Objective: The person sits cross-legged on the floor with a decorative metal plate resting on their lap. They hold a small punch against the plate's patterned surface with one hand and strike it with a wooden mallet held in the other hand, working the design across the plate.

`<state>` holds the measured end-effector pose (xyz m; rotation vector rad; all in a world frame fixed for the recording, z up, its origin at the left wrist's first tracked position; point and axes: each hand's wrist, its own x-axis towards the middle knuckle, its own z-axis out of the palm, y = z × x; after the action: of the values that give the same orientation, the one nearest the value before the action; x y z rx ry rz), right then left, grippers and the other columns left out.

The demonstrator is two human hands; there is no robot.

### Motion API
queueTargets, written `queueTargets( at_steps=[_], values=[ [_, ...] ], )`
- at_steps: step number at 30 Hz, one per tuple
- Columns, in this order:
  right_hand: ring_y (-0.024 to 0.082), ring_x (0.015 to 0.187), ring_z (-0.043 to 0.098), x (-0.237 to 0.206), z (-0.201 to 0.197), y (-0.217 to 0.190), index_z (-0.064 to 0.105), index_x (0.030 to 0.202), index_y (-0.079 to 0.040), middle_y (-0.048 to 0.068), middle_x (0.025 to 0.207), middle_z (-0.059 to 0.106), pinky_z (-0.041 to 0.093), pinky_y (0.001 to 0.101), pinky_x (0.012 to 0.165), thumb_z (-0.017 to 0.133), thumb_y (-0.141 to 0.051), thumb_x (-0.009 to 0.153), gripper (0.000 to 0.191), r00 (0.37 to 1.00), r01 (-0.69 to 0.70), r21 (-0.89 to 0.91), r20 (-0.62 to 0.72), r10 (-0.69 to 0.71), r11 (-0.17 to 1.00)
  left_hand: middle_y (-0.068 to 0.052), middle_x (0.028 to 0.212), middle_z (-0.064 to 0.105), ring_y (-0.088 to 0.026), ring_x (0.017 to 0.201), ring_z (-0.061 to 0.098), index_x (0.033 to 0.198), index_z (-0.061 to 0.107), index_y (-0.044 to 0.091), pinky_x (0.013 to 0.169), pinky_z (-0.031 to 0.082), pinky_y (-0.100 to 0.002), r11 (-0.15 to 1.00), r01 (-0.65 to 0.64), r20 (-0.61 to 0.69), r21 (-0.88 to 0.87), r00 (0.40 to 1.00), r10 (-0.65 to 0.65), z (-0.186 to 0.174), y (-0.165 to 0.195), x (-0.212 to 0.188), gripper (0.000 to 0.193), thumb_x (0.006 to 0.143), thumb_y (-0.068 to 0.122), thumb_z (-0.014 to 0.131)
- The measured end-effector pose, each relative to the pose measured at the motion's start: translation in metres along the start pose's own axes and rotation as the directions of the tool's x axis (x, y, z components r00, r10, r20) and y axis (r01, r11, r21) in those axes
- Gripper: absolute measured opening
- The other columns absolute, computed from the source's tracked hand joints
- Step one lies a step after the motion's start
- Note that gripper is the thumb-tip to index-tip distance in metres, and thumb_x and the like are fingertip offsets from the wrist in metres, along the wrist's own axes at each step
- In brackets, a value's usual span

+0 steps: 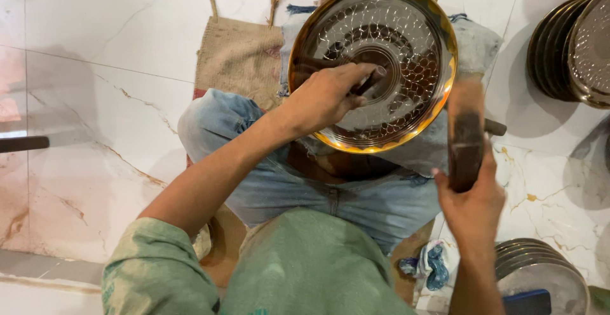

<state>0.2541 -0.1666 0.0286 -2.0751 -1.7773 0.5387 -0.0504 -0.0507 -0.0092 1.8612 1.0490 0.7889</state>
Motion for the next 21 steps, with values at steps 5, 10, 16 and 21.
queueTargets(
  at_steps=[5,10,16,21],
  values=[
    [0.030,0.088,0.066,0.046,-0.019,-0.029,0.017,0.157,-0.012,0.021,0.103,0.064,0.059,0.0394,0.082,0.082,-0.018,0.092,0.092,0.995,-0.014,0.647,-0.063,0.072,0.762,-0.017,0.115,0.068,-0.040,0.104,0.068,0.141,0.052,0.006,0.085,0.053,-0.048,0.999,-0.035,0.002,0.032,0.999,0.035,0.001,-0.004,-0.001,0.048,0.096,0.013,0.069],
    [0.044,0.097,0.071,0.076,-0.041,-0.053,0.041,0.155,-0.005,0.027,0.111,0.069,0.057,0.0514,0.082,0.085,-0.018,0.089,0.080,0.941,0.323,-0.162,0.160,-0.298,0.932,-0.016,0.119,0.068,-0.040,0.107,0.067,0.139,0.052,0.006,0.086,0.055,-0.047,0.994,-0.096,-0.011,0.043,0.995,0.097,0.004,-0.009,-0.004,0.047,0.096,0.011,0.070],
    [0.045,0.087,0.069,0.088,-0.060,-0.096,0.041,0.154,-0.012,0.023,0.103,0.068,0.055,0.0532,0.072,0.080,-0.015,0.083,0.082,0.859,0.503,-0.256,0.250,-0.446,0.825,-0.017,0.118,0.067,-0.041,0.106,0.067,0.139,0.052,0.008,0.086,0.054,-0.048,0.999,0.036,-0.113,0.021,0.993,-0.033,0.012,-0.007,-0.017,0.045,0.098,0.012,0.070],
    [0.034,0.071,0.071,0.098,-0.072,-0.133,0.038,0.159,-0.030,0.011,0.093,0.067,0.057,0.0456,0.061,0.079,-0.016,0.086,0.085,0.801,0.594,-0.547,0.467,-0.373,0.590,-0.019,0.117,0.067,-0.041,0.102,0.068,0.132,0.055,0.007,0.082,0.055,-0.047,0.991,0.130,-0.298,-0.012,0.946,-0.127,0.022,0.001,-0.030,0.039,0.097,0.011,0.070]
  ],
)
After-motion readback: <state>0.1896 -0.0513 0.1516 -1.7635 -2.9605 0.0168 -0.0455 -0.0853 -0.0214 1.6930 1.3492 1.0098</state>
